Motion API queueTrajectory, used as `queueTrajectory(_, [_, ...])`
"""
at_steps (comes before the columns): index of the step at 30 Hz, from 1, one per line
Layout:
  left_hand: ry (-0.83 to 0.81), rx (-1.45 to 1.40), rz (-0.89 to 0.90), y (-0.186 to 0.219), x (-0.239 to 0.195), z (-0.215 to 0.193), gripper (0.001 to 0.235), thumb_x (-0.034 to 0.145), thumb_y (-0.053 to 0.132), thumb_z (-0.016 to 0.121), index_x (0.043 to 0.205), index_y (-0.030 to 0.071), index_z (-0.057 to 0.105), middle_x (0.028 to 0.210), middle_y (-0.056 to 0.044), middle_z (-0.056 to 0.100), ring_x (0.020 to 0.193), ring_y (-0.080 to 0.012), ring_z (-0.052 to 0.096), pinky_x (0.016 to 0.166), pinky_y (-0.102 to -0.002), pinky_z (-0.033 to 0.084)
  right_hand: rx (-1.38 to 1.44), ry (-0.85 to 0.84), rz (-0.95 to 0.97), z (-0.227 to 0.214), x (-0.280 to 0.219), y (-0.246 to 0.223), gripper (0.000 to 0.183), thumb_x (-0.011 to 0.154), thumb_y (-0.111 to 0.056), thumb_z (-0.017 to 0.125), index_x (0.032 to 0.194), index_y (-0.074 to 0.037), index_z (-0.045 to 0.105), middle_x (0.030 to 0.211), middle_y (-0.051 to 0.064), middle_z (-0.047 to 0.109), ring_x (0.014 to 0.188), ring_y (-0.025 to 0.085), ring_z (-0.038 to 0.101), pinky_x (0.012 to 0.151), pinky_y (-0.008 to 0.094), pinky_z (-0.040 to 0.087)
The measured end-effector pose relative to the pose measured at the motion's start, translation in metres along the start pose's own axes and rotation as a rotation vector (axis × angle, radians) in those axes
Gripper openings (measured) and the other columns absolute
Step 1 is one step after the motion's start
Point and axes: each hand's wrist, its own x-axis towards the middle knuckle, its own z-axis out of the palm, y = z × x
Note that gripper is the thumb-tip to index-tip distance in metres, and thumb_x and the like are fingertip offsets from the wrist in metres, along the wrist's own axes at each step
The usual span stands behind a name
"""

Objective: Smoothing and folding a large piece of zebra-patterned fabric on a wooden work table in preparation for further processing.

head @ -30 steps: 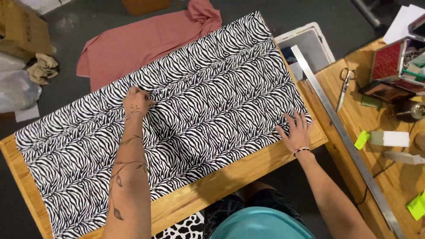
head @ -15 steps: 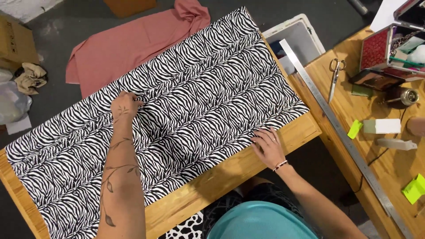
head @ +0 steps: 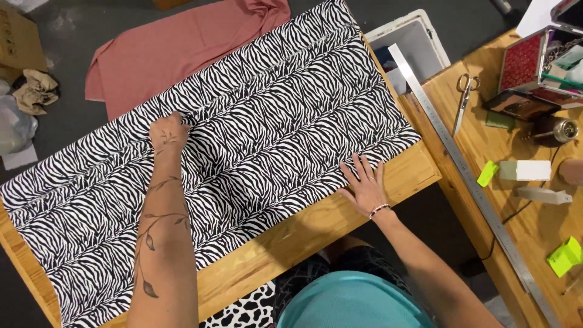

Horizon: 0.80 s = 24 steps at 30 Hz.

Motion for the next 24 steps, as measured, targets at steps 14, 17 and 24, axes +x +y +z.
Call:
queueTrajectory(14, [0.243, -0.022, -0.025, -0.018, 0.005, 0.055, 0.028, 0.097, 0.027, 0.075, 0.11, 0.005, 0.065, 0.107, -0.021, 0.064, 0.11, -0.0381, 0.062, 0.093, -0.058, 0.038, 0.005, -0.031, -0.048, 0.006, 0.005, 0.005, 0.081, 0.093, -0.079, 0.022, 0.162, -0.039, 0.006, 0.169, 0.009, 0.001, 0.153, 0.042, -0.006, 0.119, 0.065, -0.005])
queueTrajectory(17, [0.327, -0.092, -0.167, 0.078, -0.039, 0.007, 0.028, 0.103, 0.011, 0.062, 0.131, 0.004, 0.061, 0.141, -0.029, 0.042, 0.135, -0.0441, 0.044, 0.11, -0.074, 0.014, -0.03, -0.024, -0.058, 0.014, 0.002, 0.007, 0.084, 0.092, -0.08, 0.023, 0.163, -0.038, 0.007, 0.169, 0.011, 0.003, 0.153, 0.043, -0.003, 0.119, 0.065, -0.004])
queueTrajectory(24, [-0.081, -0.262, 0.671, 0.275, -0.234, 0.05, 0.075, 0.081, 0.033, 0.073, 0.147, 0.007, 0.047, 0.162, -0.021, 0.024, 0.151, -0.0431, 0.02, 0.124, -0.064, 0.009, 0.017, -0.096, -0.042, 0.014, 0.005, 0.009, 0.085, 0.091, -0.082, 0.022, 0.162, -0.037, 0.01, 0.169, 0.012, 0.003, 0.152, 0.046, -0.003, 0.119, 0.068, -0.005])
